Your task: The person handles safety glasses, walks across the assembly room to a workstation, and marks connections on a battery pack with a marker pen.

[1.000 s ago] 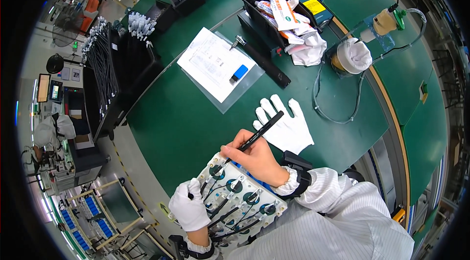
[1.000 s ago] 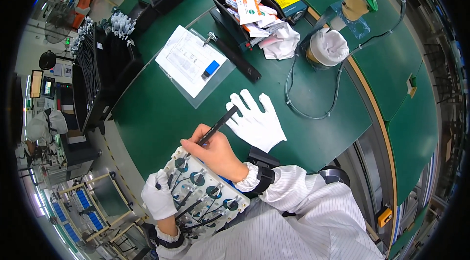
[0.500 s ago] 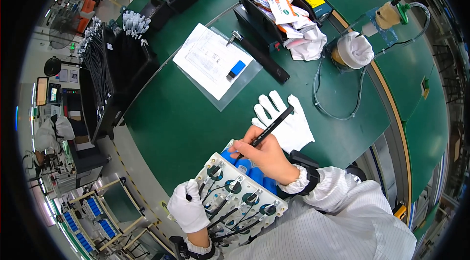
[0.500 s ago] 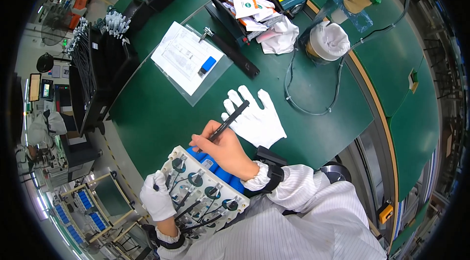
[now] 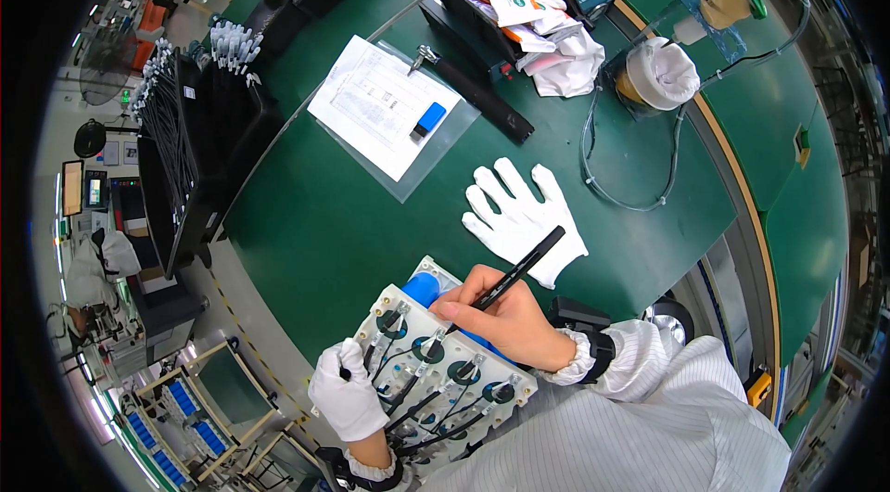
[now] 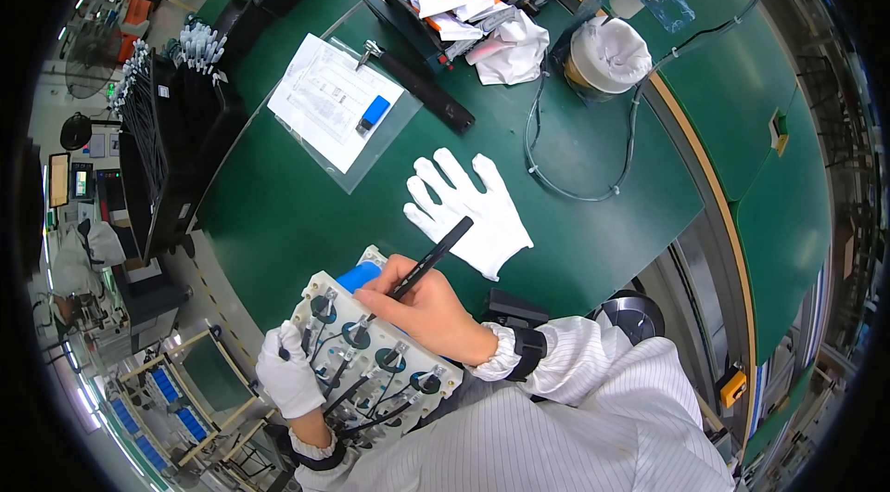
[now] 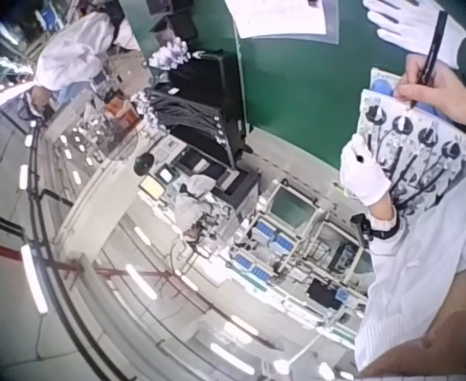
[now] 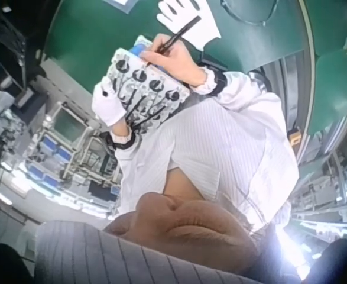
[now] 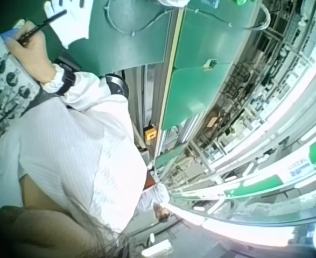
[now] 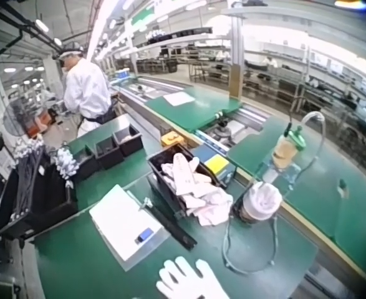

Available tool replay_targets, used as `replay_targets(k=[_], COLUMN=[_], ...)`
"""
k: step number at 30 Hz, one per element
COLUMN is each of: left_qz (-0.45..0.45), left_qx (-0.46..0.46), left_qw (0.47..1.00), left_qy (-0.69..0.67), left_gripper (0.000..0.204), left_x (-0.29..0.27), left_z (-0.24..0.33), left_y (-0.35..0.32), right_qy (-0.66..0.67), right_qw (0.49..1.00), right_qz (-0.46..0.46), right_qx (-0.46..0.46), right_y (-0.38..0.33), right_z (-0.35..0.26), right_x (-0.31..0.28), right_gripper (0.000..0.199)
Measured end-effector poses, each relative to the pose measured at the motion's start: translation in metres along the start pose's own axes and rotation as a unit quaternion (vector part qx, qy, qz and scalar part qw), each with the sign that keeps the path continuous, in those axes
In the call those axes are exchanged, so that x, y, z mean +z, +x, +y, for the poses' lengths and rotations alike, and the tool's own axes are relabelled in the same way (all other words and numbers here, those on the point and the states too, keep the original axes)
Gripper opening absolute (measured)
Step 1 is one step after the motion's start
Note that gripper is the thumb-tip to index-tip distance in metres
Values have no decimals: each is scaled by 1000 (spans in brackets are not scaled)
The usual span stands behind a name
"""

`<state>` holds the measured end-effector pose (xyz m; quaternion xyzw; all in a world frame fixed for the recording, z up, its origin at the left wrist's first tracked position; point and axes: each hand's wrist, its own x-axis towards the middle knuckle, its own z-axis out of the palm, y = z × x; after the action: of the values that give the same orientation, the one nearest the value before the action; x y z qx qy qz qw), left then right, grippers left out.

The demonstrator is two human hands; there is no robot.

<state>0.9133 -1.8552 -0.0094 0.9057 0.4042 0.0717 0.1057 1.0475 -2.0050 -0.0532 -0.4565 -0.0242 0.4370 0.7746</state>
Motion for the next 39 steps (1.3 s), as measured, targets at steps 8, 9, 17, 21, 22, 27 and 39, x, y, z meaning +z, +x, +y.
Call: replay_targets(k=[8, 9, 17, 21, 22, 27, 39], left_qz=[-14, -11, -4, -6, -8, -14, 6], left_qx=[-11, -11, 1, 1, -2, -6, 10], left_qw=[1000, 1000, 1000, 1000, 1000, 1000, 1000], left_qy=[11, 4, 3, 3, 5, 10, -4], left_gripper=[23, 24, 23, 23, 23, 24, 23], left_x=[-1, -1, -1, 0, 0, 0, 2], left_z=[2, 3, 2, 1, 1, 1, 1], left_y=[1, 1, 0, 0, 0, 0, 0], right_qy=[23, 23, 28, 42, 33, 43, 41], right_qw=[1000, 1000, 1000, 999, 999, 998, 997], right_qz=[10, 11, 5, 2, 15, 34, 40], right_qx=[0, 0, -6, -16, -29, -34, -42], right_y=[-2, -2, -2, -1, 0, -8, -8], right_z=[4, 3, 8, 5, 5, 3, 4], right_x=[1, 1, 1, -2, -3, -12, -6], right_gripper=[15, 15, 14, 14, 14, 15, 16])
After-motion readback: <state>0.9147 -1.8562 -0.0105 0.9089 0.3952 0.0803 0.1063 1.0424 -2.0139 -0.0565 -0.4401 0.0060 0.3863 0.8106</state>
